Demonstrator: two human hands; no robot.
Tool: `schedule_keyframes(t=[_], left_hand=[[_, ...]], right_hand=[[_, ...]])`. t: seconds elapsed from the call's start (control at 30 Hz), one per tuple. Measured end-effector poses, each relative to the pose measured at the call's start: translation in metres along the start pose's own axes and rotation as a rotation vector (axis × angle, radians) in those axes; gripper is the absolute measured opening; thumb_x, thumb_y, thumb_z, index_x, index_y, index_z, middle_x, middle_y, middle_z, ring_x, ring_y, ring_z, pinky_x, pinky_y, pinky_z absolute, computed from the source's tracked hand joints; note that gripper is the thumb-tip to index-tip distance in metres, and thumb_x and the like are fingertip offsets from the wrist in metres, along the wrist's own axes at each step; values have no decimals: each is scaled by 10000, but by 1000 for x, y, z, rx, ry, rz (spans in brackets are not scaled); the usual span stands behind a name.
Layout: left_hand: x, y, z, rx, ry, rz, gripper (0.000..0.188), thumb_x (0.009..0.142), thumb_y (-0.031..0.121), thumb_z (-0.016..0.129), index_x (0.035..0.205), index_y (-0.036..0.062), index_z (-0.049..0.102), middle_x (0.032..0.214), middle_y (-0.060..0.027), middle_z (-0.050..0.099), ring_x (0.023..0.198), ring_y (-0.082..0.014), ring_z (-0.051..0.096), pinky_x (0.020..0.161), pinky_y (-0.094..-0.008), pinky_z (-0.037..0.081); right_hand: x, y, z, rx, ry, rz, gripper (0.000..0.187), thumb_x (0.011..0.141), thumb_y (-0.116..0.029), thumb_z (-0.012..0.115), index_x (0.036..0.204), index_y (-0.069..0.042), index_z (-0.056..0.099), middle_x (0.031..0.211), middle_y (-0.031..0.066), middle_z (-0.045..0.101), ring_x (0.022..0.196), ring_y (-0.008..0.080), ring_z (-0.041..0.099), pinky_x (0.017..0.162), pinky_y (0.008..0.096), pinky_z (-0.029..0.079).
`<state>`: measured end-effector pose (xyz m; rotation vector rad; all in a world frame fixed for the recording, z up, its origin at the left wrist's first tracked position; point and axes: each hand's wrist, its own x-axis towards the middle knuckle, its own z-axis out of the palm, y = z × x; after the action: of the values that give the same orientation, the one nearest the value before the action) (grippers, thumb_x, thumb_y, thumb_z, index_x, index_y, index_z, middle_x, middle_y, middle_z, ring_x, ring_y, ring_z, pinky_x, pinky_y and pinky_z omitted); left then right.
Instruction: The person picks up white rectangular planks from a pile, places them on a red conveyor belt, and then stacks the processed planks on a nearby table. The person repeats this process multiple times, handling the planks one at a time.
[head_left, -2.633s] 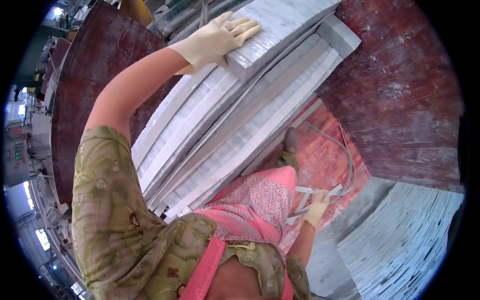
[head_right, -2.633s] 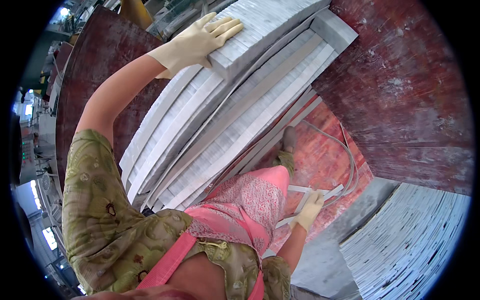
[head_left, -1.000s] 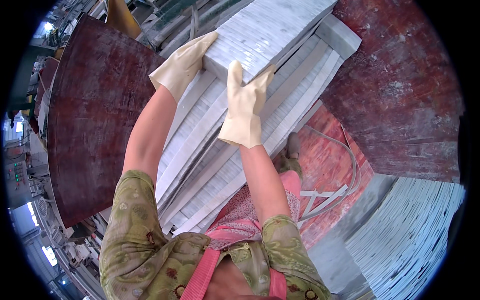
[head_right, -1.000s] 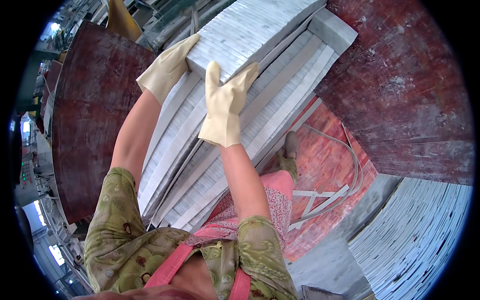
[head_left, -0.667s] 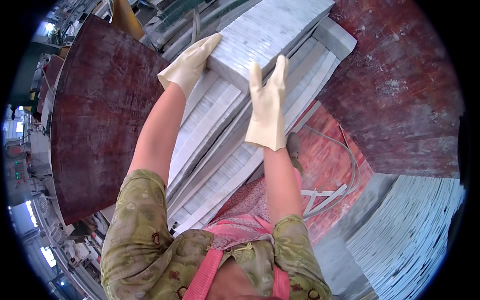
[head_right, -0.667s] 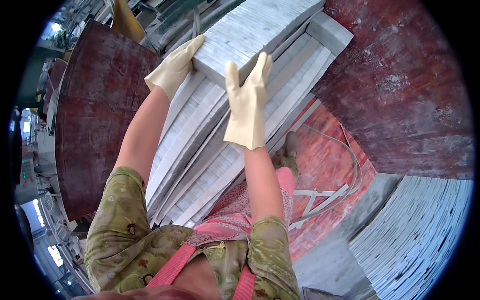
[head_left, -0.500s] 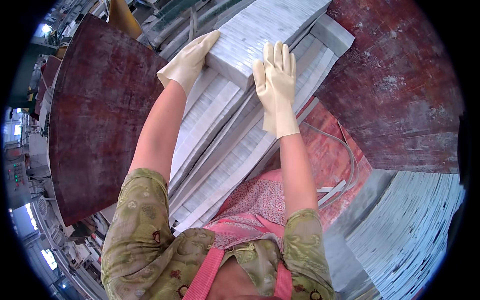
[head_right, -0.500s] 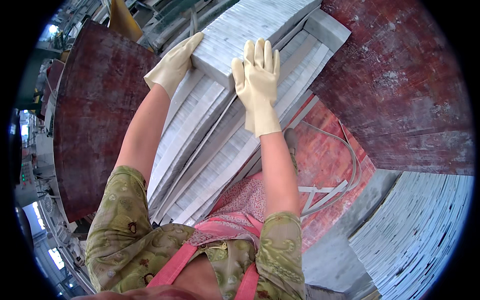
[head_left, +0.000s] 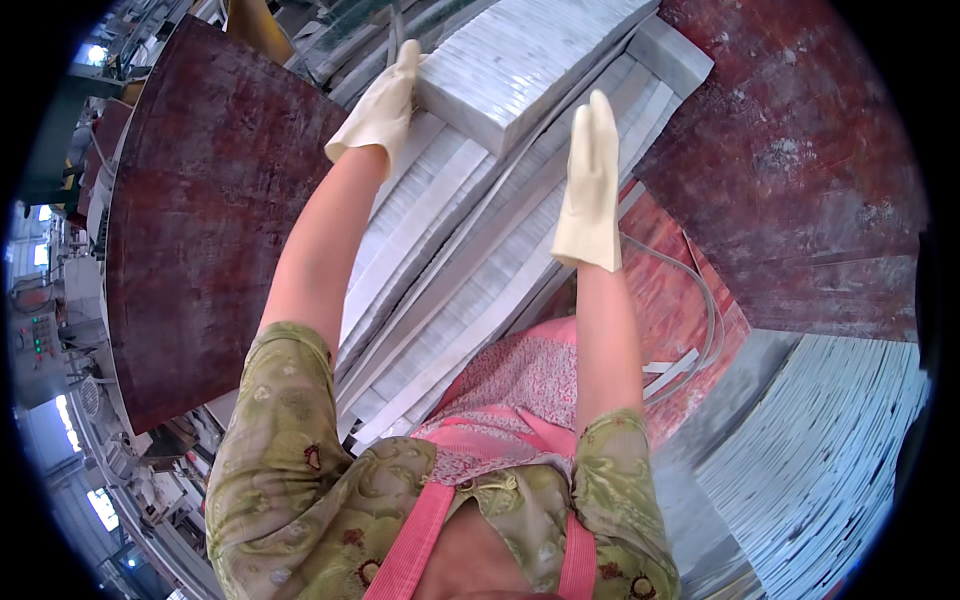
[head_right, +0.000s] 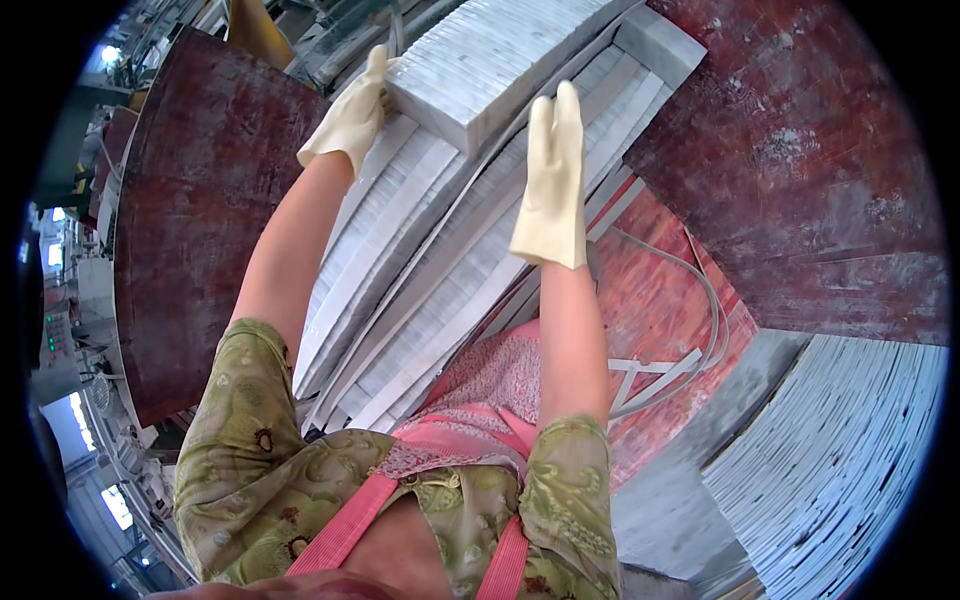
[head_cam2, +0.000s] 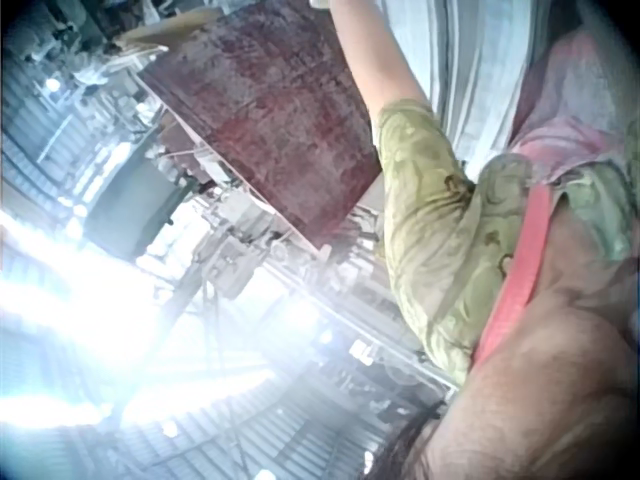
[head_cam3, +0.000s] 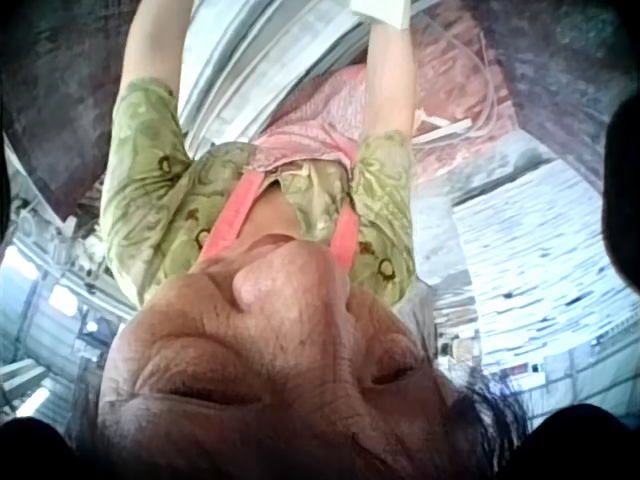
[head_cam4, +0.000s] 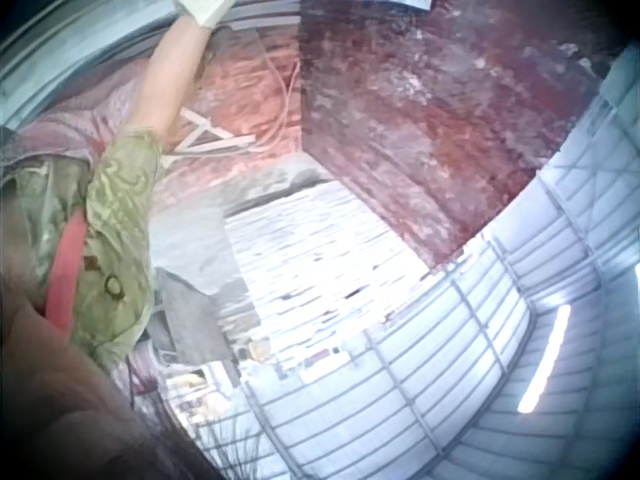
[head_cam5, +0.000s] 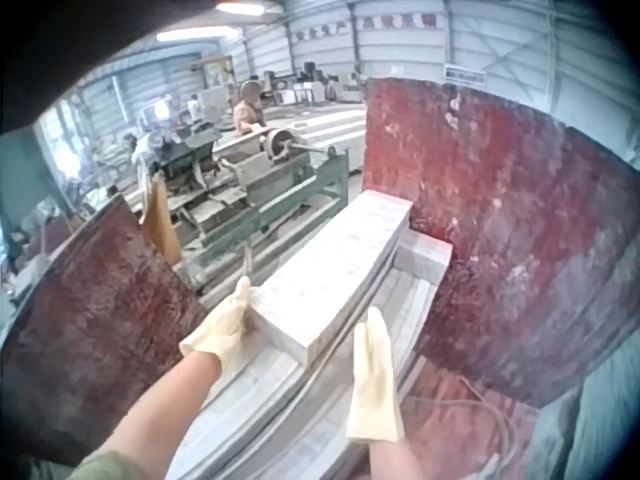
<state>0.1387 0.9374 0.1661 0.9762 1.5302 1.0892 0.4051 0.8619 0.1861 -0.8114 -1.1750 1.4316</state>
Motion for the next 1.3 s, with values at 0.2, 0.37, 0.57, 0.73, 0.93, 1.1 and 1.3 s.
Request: schedule_keyframes(t=[0.2,0.37,0.57,0.73,0.93,1.1,1.3], left_hand=[[-21,-5,-15,163,-81,64,642,1090,520,425,1565,88,445,1569,-104,489,1444,-219,459,1222,-341,281],[-28,-1,-10,265,-136,155,529,1106,372,435,1577,131,440,1548,-83,507,1371,-218,513,1170,-330,332],[0,-27,-33,814,-246,691,645,999,-85,402,1567,215,456,1447,-104,578,1214,-212,600,960,-298,493],[5,-31,-36,808,-259,733,681,982,-120,419,1563,233,462,1431,-109,588,1186,-212,609,928,-294,503],[2,-25,-30,465,-293,343,544,1047,260,529,1566,125,440,1474,-125,557,1335,-205,513,1099,-338,399],[-21,-2,0,204,-13,153,990,918,625,637,1570,-55,331,1544,-189,470,1457,-269,415,1198,-378,304],[-99,-16,-44,757,115,834,544,914,140,653,1434,48,521,1421,-264,553,1330,-438,540,1108,-430,456]], right_hand=[[-7,101,27,-247,319,-8,969,907,-287,762,1557,161,200,1545,346,404,1484,361,381,1231,376,275],[17,113,83,-173,533,-19,872,870,-281,799,1455,171,337,1378,293,555,1276,324,552,1094,374,418],[21,96,100,-291,513,162,1010,889,-426,753,1502,200,249,1528,375,373,1440,405,401,1182,398,332],[20,94,99,-462,493,215,1084,889,-496,727,1506,226,205,1569,415,294,1500,447,316,1214,418,300],[20,103,94,-469,496,140,1031,885,-497,733,1477,215,281,1486,401,424,1420,440,431,1163,403,361],[15,99,58,-206,292,24,827,915,-438,731,1390,185,465,1459,345,504,1403,371,483,1157,408,385],[-77,40,-19,-73,548,-12,525,1033,-278,634,1455,14,525,1437,175,562,1334,226,519,1150,390,382]])
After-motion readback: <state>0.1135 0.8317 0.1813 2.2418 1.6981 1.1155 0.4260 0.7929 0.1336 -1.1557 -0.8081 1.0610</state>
